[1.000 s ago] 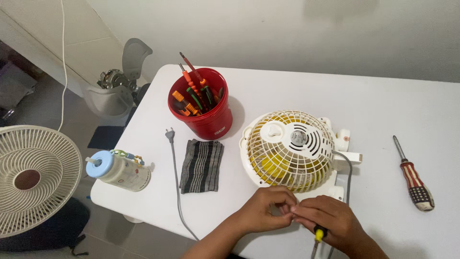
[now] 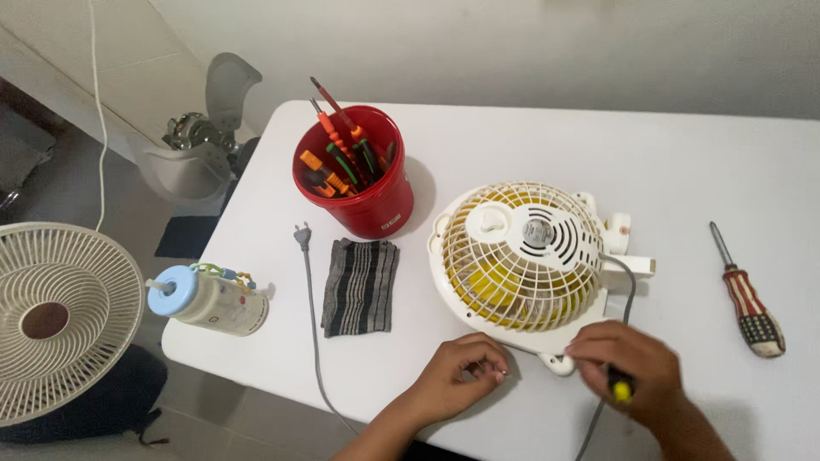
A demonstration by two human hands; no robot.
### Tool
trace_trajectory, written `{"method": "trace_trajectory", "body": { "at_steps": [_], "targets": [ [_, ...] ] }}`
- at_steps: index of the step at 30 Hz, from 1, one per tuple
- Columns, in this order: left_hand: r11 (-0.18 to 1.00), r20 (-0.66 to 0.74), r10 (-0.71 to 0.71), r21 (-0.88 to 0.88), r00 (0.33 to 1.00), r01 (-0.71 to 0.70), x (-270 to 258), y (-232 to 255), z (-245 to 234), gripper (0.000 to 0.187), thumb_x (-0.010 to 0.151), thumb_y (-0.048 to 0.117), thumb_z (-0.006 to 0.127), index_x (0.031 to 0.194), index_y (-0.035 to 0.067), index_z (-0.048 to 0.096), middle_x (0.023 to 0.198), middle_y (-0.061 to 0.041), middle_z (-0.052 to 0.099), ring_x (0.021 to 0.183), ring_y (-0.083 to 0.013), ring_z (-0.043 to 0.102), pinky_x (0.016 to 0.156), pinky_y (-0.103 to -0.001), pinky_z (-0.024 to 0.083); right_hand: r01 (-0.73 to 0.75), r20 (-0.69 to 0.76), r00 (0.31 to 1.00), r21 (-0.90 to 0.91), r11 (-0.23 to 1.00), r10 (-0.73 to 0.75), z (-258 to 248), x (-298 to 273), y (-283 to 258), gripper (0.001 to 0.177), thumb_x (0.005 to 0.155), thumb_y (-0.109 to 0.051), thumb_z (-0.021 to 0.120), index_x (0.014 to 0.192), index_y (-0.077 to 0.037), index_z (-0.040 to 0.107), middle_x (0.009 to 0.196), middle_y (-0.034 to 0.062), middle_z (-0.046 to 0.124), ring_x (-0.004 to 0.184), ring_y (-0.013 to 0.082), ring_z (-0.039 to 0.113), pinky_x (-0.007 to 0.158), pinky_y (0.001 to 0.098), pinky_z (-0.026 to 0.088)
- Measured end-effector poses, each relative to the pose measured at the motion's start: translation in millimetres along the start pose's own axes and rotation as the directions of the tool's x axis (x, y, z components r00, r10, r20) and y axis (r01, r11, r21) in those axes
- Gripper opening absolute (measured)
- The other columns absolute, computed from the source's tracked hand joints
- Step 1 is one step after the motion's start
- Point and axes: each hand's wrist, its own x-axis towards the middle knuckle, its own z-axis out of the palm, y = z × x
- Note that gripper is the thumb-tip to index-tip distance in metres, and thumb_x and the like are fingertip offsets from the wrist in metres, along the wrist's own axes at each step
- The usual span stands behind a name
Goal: The person assembles a small Minion-themed desk fan by hand-tightening the central hub nut, then flips the unit and uses a screwdriver to secure the base screws. The fan remains on the table with its power cord visible.
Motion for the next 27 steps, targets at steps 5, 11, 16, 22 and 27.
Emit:
{"method": "trace_trajectory", "body": {
  "at_steps": [5,11,16,22,27],
  "targets": [
    [0.998,-0.034,-0.048,0.044,0.998,0.049,-5,-12,1,0.009,0.093,0.005,0.068,0.101,0.001,0.069,0.102,-0.005,0.067,0.084,-0.0111,0.059,0.075,-0.025,0.051,-0.079,-0.075,0.992,0.259,0.963,0.102,-22,-5,16,0.017,0.079,-0.005,0.078,0.094,-0.011,0.072,0.094,0.0034,0.076,0.085,0.0135,0.076,0.073,0.0273,0.064],
    [0.995,-0.053,-0.060,0.073,0.997,0.064,-2,-23,5,0.008,0.090,0.003,0.067,0.098,0.000,0.068,0.102,-0.006,0.069,0.084,-0.0120,0.061,0.074,-0.024,0.050,-0.391,0.082,0.919,0.075,0.917,0.385,-44,8,5,0.018,0.074,-0.011,0.082,0.091,-0.010,0.075,0.089,0.0041,0.079,0.080,0.0132,0.077,0.069,0.0278,0.062],
    [0.986,-0.063,-0.115,0.111,0.991,0.121,3,-26,4,0.009,0.090,0.004,0.067,0.098,0.002,0.070,0.105,-0.005,0.070,0.086,-0.0112,0.063,0.075,-0.024,0.052,-0.668,0.373,0.622,-0.207,0.715,0.689,-36,32,-14,0.021,0.075,-0.025,0.087,0.093,-0.019,0.080,0.079,-0.0037,0.081,0.069,0.0105,0.076,0.061,0.0291,0.061],
    [0.990,-0.069,-0.085,0.105,0.994,0.092,2,-30,6,0.010,0.090,0.005,0.068,0.100,0.003,0.071,0.106,-0.005,0.070,0.088,-0.0115,0.065,0.076,-0.024,0.053,-0.633,0.505,0.566,-0.240,0.736,0.652,-15,44,-28,0.020,0.077,-0.029,0.086,0.094,-0.019,0.080,0.072,-0.0018,0.079,0.061,0.0140,0.069,0.059,0.0323,0.055],
    [0.992,-0.064,-0.089,0.084,0.994,0.094,1,-33,5,0.010,0.090,0.004,0.068,0.099,0.002,0.070,0.106,-0.004,0.069,0.091,-0.0116,0.065,0.076,-0.024,0.053,-0.660,0.553,0.491,-0.269,0.702,0.673,-10,47,-26,0.019,0.078,-0.030,0.085,0.094,-0.020,0.080,0.071,-0.0010,0.078,0.061,0.0152,0.068,0.060,0.0327,0.055]
  ]
}}
